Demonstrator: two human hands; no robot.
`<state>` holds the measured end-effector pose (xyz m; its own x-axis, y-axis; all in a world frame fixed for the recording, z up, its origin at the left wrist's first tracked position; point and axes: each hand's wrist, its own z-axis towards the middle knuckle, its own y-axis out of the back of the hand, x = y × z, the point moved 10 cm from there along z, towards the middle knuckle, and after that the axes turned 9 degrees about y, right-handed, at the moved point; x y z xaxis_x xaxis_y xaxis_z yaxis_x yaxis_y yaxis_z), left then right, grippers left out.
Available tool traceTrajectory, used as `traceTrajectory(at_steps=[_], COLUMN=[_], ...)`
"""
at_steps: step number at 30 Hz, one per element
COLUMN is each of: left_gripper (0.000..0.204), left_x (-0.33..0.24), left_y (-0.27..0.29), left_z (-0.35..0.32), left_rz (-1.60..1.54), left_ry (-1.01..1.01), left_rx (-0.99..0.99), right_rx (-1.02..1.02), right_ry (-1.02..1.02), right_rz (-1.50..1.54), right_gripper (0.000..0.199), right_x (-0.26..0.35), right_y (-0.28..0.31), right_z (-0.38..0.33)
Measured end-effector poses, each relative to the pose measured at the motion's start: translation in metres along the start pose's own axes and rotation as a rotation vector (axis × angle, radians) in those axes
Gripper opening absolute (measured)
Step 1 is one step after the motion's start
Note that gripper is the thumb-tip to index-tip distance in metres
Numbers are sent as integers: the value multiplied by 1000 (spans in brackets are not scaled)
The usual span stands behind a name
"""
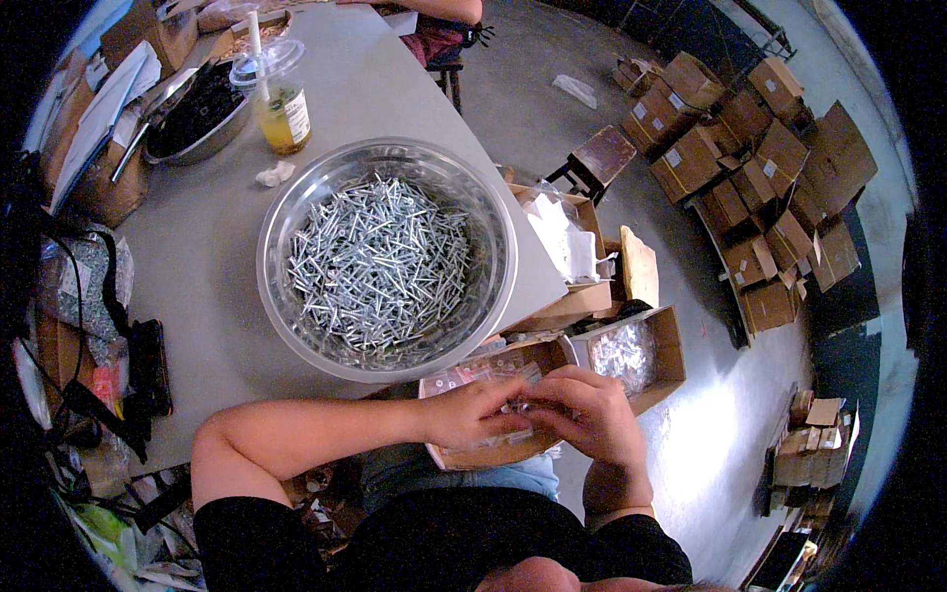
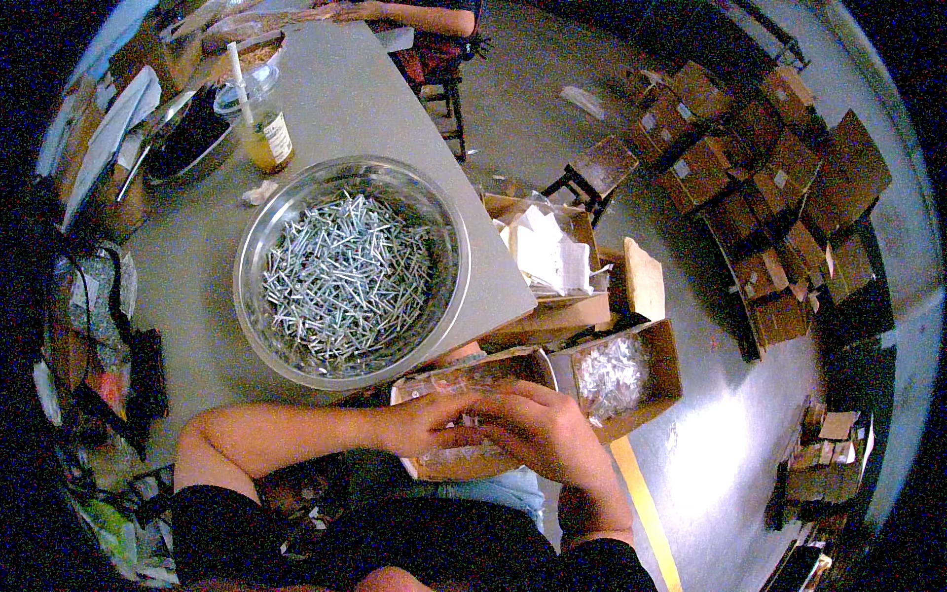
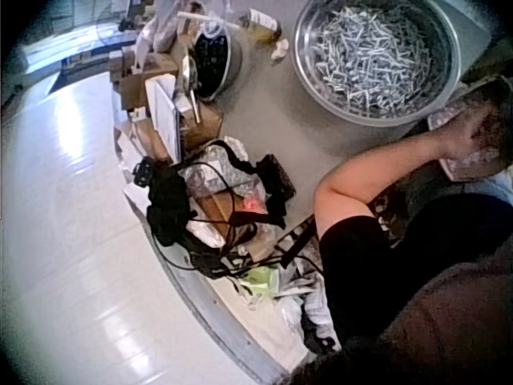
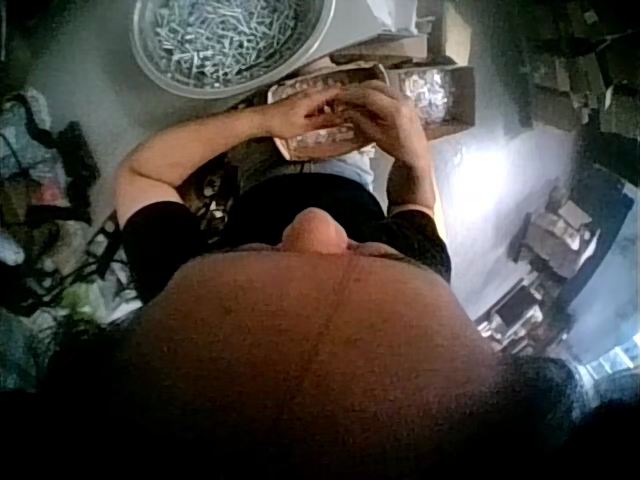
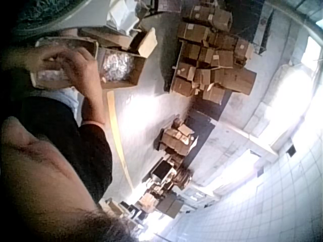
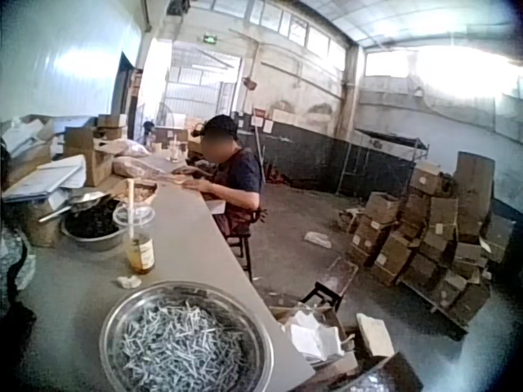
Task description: The person picks individual nails from a large metal bowl and places them into a small plastic bag held in their left hand. The task involves repetitive manual handling of small metal fasteners to fill the bag.
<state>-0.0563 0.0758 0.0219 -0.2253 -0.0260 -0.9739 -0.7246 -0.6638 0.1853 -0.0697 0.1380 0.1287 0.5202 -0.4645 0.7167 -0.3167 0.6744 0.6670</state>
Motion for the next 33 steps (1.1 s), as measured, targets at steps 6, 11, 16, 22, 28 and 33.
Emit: traceTrajectory(at_steps=[6,11,16,22,28,33], left_gripper=[37,38,30,22,21,14], left_x=[-18,-13,-10,-12,-55,-40], left_y=[10,6,13,25,53,50], left_z=[1,-2,-1,-3,-7,-9], left_rz=[-105,-54,165,333,268,200], left_ry=[-27,-31,-3,86,-123,-68], left_rx=[-53,-60,-95,-168,-476,-410], right_rx=[16,47,-129,-209,-97,-31], right_ry=[154,158,112,100,69,-46], right_rz=[-42,-32,72,-52,-155,-73], right_gripper=[23,21,18,17,16,15], right_x=[8,5,-4,-9,-17,-26], right_y=[3,-5,11,21,11,-5], right_z=[-1,-3,-9,-14,-12,-6])
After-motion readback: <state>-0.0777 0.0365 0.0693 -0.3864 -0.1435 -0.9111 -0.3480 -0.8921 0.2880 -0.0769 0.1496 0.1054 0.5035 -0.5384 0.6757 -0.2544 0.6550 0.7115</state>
